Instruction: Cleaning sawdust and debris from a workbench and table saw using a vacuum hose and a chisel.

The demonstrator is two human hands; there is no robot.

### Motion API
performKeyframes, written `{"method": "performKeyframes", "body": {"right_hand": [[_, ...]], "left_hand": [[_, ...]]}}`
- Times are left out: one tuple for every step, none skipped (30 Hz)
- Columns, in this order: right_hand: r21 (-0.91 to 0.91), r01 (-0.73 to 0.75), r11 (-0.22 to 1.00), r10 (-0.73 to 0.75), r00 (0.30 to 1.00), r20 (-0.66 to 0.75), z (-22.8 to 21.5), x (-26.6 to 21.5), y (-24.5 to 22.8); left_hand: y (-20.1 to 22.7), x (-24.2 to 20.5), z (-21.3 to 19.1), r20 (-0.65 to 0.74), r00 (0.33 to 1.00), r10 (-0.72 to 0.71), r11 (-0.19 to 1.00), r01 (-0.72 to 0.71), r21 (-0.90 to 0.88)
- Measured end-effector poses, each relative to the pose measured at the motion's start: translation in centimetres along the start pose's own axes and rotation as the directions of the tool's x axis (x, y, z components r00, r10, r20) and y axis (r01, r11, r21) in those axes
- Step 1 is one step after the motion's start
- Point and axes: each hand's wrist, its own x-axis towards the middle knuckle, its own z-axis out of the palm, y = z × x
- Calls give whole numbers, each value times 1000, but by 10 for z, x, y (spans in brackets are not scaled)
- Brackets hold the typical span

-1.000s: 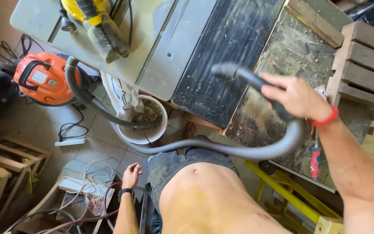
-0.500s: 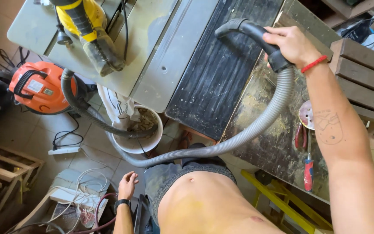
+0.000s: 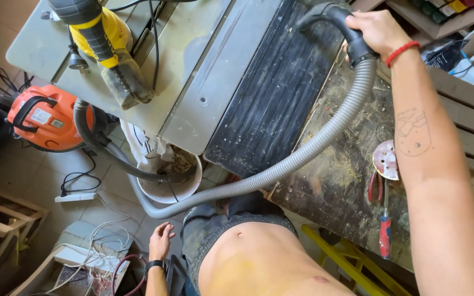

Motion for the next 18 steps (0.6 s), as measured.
{"method": "performKeyframes", "body": {"right_hand": [[44, -33, 998, 27, 993, 115, -2, 1, 0], [40, -30, 999, 25, 993, 118, -4, 3, -3], [20, -50, 999, 48, 996, 77, -5, 3, -4], [1, -70, 998, 70, 997, 35, -6, 3, -4], [1, -67, 998, 67, 997, 37, -5, 13, 1], [56, -58, 997, 60, 998, -25, -6, 22, 6], [110, -47, 993, 56, 995, -86, -5, 31, 12], [109, -46, 993, 55, 995, -84, -8, 36, 15], [117, -42, 992, 55, 992, -110, -10, 42, 16], [125, -37, 992, 54, 989, -137, -13, 49, 17], [122, -33, 992, 49, 990, -133, -16, 61, 22], [155, -41, 987, 66, 984, -163, -19, 74, 28], [190, -49, 981, 86, 977, -194, -22, 86, 34], [188, -46, 981, 82, 978, -191, -19, 87, 31], [191, -31, 981, 69, 978, -199, -17, 88, 27], [193, -16, 981, 56, 977, -208, -14, 90, 24], [192, -12, 981, 52, 977, -205, -13, 91, 21], [204, -17, 979, 57, 979, -195, -11, 93, 19]], "left_hand": [[2, -4, 3, -1, 1000, -13, 1000, 13, -4], [3, -5, 6, -1, 1000, -15, 1000, 15, -10], [3, -7, 6, -3, 1000, -17, 1000, 17, 7], [2, -10, 7, -5, 1000, -19, 1000, 19, 25], [1, -10, 7, -7, 1000, -18, 1000, 18, 22], [1, -11, 7, -12, 999, -37, 999, 37, 10], [-1, -13, 7, -18, 998, -57, 998, 57, -2], [-5, -15, 6, -19, 998, -59, 998, 59, -4], [-7, -15, 5, -24, 998, -50, 999, 50, -13], [-9, -15, 4, -28, 999, -42, 999, 41, -21], [-8, -18, 3, -31, 999, -42, 999, 42, -28], [-8, -21, 2, -41, 997, -60, 998, 59, -22], [-7, -24, 1, -51, 996, -78, 997, 77, -15], [-9, -27, 1, -53, 996, -78, 997, 77, -20], [-11, -29, 2, -69, 994, -90, 995, 87, -42], [-12, -32, 3, -84, 991, -102, 993, 97, -64], [-11, -38, 4, -85, 991, -102, 993, 96, -69], [-10, -44, 5, -96, 989, -114, 992, 108, -58]]}}
